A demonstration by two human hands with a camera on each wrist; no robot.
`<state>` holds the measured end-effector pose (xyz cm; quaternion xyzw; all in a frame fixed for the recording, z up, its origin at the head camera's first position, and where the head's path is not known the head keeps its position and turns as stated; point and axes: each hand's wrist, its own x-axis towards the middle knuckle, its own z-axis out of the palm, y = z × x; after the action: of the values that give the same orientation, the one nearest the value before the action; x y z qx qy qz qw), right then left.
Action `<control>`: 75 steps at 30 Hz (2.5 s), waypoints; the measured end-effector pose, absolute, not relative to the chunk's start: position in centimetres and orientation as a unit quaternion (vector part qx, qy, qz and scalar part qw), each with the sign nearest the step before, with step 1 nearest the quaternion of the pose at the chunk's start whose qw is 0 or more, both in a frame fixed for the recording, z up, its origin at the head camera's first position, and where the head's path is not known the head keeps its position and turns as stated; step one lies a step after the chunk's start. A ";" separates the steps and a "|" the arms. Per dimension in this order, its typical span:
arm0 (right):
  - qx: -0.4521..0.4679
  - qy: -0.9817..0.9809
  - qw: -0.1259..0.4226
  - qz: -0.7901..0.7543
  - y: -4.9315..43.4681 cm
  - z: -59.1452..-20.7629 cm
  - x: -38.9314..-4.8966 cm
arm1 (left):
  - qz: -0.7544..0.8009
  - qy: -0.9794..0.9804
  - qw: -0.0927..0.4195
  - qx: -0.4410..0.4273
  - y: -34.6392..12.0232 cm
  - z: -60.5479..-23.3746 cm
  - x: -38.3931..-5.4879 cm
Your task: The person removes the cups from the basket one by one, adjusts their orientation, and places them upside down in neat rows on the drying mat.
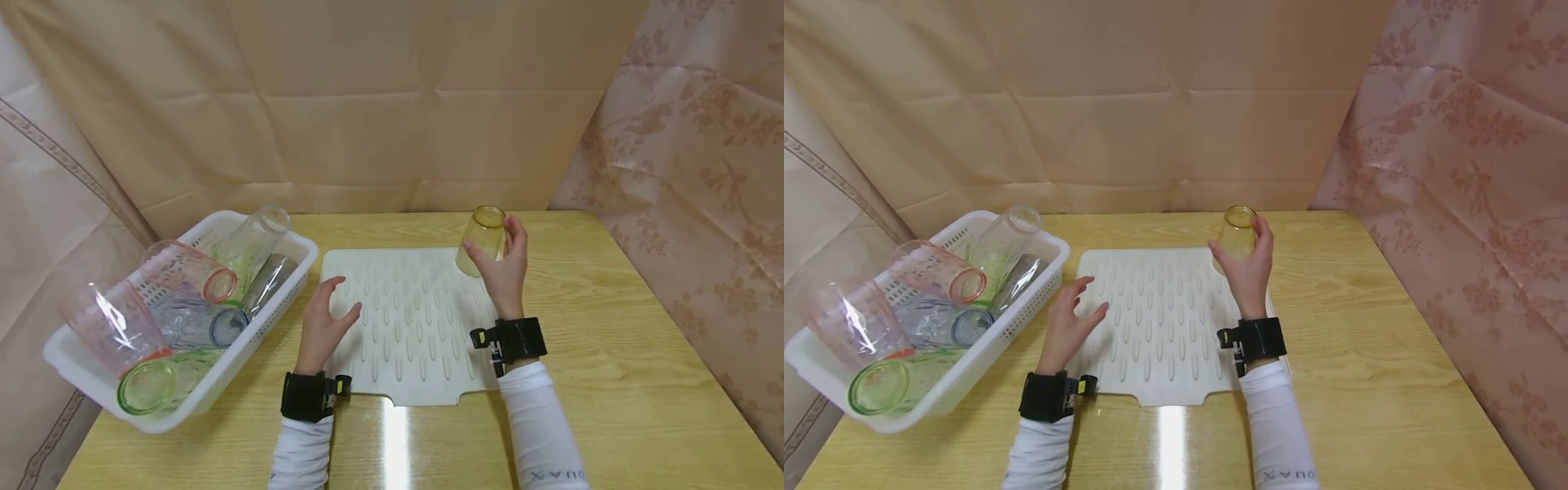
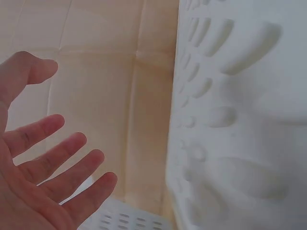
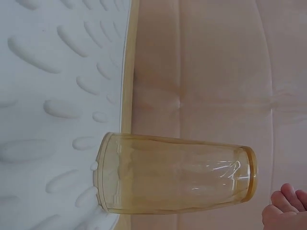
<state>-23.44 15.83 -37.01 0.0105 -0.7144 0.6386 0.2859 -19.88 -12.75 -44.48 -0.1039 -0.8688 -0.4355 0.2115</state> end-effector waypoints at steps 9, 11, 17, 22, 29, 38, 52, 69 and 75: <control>0.004 -0.700 0.269 0.661 15.9 -40.0 -24.8 | -0.396 -0.877 0.226 -0.150 -13.4 -41.2 -21.7; -0.004 -0.695 0.266 0.668 16.3 -41.1 -25.2 | -0.393 -0.875 0.231 -0.162 -13.5 -40.7 -22.1; -0.031 -0.689 0.269 0.673 17.2 -42.5 -24.9 | -0.367 -0.878 0.241 -0.189 -13.9 -39.6 -23.4; -0.047 -0.685 0.250 0.682 17.7 -43.1 -24.5 | -0.328 -0.888 0.255 -0.195 -15.0 -38.2 -24.6; -0.066 -0.688 0.223 0.688 17.3 -42.4 -23.0 | -0.269 -0.907 0.255 -0.198 -17.3 -34.6 -26.6; -0.081 -0.685 0.227 0.687 17.6 -44.4 -23.2 | -0.188 -0.931 0.241 -0.200 -20.0 -31.9 -28.5; -0.106 -0.682 0.225 0.688 17.7 -45.9 -23.3 | -0.156 -0.959 0.159 -0.175 -23.1 -30.5 -30.4; -0.104 -0.687 0.222 0.684 17.3 -45.5 -22.7 | -0.127 -0.979 0.032 -0.158 -25.3 -31.0 -31.9; -0.089 -0.683 0.229 0.687 17.1 -45.6 -22.9 | -0.157 -0.978 0.006 -0.140 -26.0 -31.6 -31.9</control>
<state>-22.85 17.08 -45.58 -0.0895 -0.6835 0.6875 0.2285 -31.87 -26.03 -31.64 -0.1405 -0.9775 -0.1570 0.0064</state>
